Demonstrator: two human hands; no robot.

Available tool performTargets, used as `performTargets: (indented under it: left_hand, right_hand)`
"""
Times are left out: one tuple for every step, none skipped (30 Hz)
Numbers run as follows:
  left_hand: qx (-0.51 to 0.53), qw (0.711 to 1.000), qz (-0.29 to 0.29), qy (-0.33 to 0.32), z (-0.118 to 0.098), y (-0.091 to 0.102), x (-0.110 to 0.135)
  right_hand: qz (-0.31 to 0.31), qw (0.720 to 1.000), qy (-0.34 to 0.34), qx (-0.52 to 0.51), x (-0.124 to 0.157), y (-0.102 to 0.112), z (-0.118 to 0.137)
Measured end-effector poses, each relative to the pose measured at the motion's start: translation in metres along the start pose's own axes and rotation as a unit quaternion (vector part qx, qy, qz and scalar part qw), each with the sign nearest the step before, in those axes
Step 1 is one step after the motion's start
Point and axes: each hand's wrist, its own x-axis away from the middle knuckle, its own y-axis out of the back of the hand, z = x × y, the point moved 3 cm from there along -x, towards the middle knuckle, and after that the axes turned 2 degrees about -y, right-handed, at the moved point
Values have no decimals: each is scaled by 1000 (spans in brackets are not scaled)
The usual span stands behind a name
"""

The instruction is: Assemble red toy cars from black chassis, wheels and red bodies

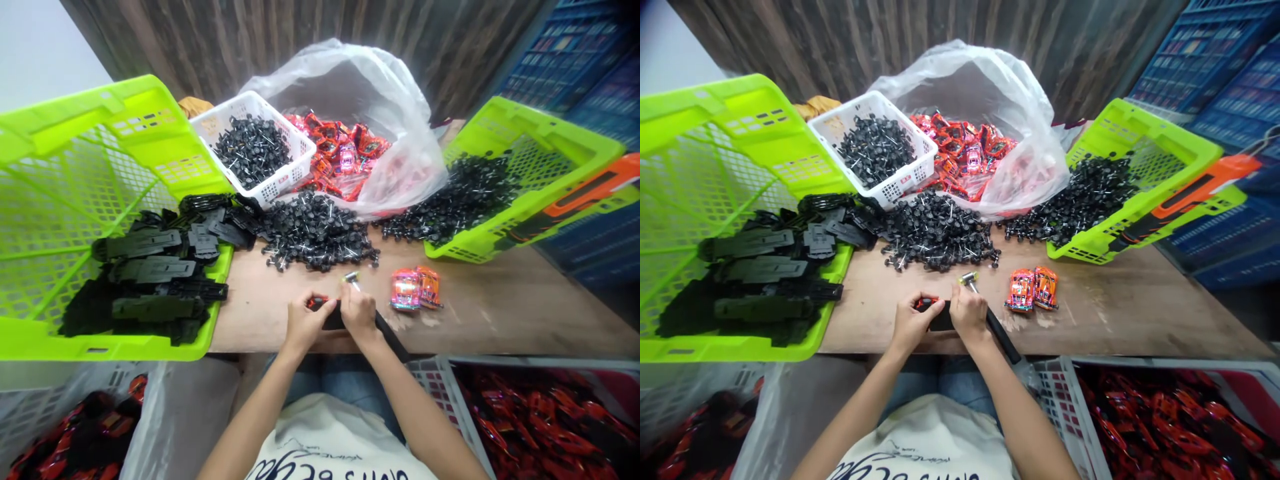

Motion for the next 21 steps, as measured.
performTargets:
  left_hand:
    - [-7,1000,16,16,2,0,-3]
    - [-22,999,35,27,6,1,-8]
    - [-45,997,53,29,9,3,-13]
    - [-73,995,64,24,12,5,-19]
    - [-102,992,67,13,16,8,-24]
    - [-127,990,63,3,19,11,-28]
    - [-145,988,56,-3,22,12,-32]
    - [-154,987,51,-3,24,13,-35]
    - [-156,987,49,2,27,13,-37]
    - [-154,987,49,12,29,12,-38]
    - [-151,987,48,22,30,11,-39]
    - [-149,987,48,31,31,10,-39]
    - [-147,987,47,37,31,10,-39]
    - [-145,987,47,42,32,9,-39]
    - [-145,987,46,45,32,9,-39]
    - [-145,987,46,47,33,9,-39]
    - [-146,987,46,47,34,9,-39]
    - [-146,987,45,46,35,9,-39]
    - [-146,987,44,44,36,9,-39]
    - [-146,987,43,44,38,9,-40]
    - [-146,987,43,44,39,9,-40]
  right_hand:
    - [4,1000,-4,2,3,2,-3]
    - [6,1000,-10,14,8,6,-8]
    - [6,999,-18,38,15,11,-15]
    - [6,997,-27,73,22,16,-23]
    - [8,993,-36,115,31,22,-33]
    - [14,987,-46,154,40,26,-43]
    - [23,982,-57,181,48,30,-53]
    - [37,979,-70,186,57,33,-61]
    - [52,981,-87,168,65,36,-68]
    - [66,984,-104,125,72,38,-73]
    - [75,988,-120,63,80,41,-75]
    - [77,988,-131,-11,87,43,-76]
    - [72,985,-136,-84,95,46,-74]
    - [63,978,-136,-145,103,48,-72]
    - [57,972,-133,-184,111,50,-69]
    - [60,970,-128,-200,118,50,-66]
    - [73,970,-122,-198,125,49,-64]
    - [93,971,-115,-189,131,47,-62]
    - [108,972,-112,-178,135,45,-61]
    - [114,973,-112,-168,138,43,-61]
    - [112,975,-113,-156,139,42,-62]
